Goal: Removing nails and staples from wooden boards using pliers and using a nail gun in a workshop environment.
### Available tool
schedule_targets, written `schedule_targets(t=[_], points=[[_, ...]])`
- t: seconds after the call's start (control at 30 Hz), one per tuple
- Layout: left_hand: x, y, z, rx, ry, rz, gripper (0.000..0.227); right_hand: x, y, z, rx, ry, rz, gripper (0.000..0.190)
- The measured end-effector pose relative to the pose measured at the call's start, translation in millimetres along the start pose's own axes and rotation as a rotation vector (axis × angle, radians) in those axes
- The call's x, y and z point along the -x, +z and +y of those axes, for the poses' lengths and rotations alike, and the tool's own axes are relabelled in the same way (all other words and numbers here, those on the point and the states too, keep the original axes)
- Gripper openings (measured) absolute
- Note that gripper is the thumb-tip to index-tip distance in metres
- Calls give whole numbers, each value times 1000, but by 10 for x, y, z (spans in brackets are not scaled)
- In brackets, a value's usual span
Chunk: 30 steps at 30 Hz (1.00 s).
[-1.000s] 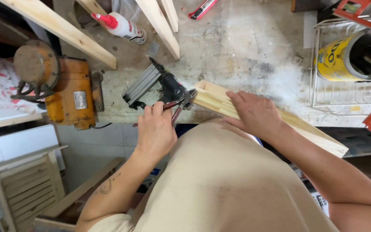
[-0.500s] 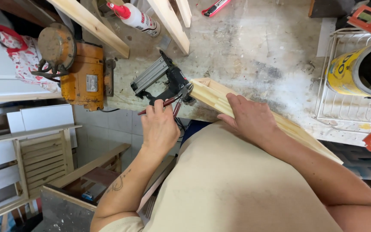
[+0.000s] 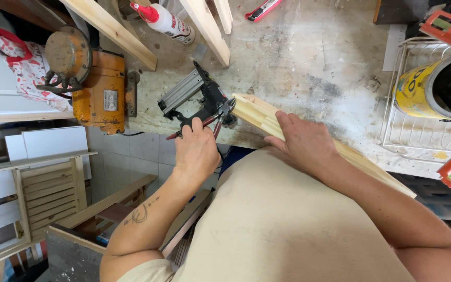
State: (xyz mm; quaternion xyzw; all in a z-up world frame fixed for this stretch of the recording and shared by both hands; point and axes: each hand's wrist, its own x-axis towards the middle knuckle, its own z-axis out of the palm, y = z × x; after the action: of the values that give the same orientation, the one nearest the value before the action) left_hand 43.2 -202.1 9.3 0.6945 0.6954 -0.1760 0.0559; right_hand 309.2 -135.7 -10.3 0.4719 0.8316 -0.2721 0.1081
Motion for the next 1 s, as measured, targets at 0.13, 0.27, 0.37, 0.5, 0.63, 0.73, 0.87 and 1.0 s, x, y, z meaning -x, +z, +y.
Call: schedule_targets(t=[0.13, 0.27, 0.37, 0.5, 0.63, 0.73, 0.87, 1.0], points=[[-22, 85, -64, -19, 17, -3, 13, 9, -23, -14, 3, 1, -10, 68], [-52, 48, -94, -21, 25, -11, 10, 11, -9, -4, -16, -2, -7, 69], [-98, -59, -134, 56, 44, -61, 9, 11, 20, 7, -16, 3, 29, 67], [-142, -106, -208, 154, 63, -101, 11, 14, 17, -7, -8, 8, 24, 67], [-185, 38, -334, 247, 90, -127, 8, 9, 39, -10, 4, -4, 14, 67], [-174, 30, -361, 325, 75, -140, 8, 6, 63, -7, -22, 2, 6, 67], [-159, 106, -378, 709, 6, -192, 18, 19, 58, -13, -24, 1, 17, 67], [-192, -213, -361, 825, -41, -53, 21, 38, 31, -23, -11, 16, 28, 67]])
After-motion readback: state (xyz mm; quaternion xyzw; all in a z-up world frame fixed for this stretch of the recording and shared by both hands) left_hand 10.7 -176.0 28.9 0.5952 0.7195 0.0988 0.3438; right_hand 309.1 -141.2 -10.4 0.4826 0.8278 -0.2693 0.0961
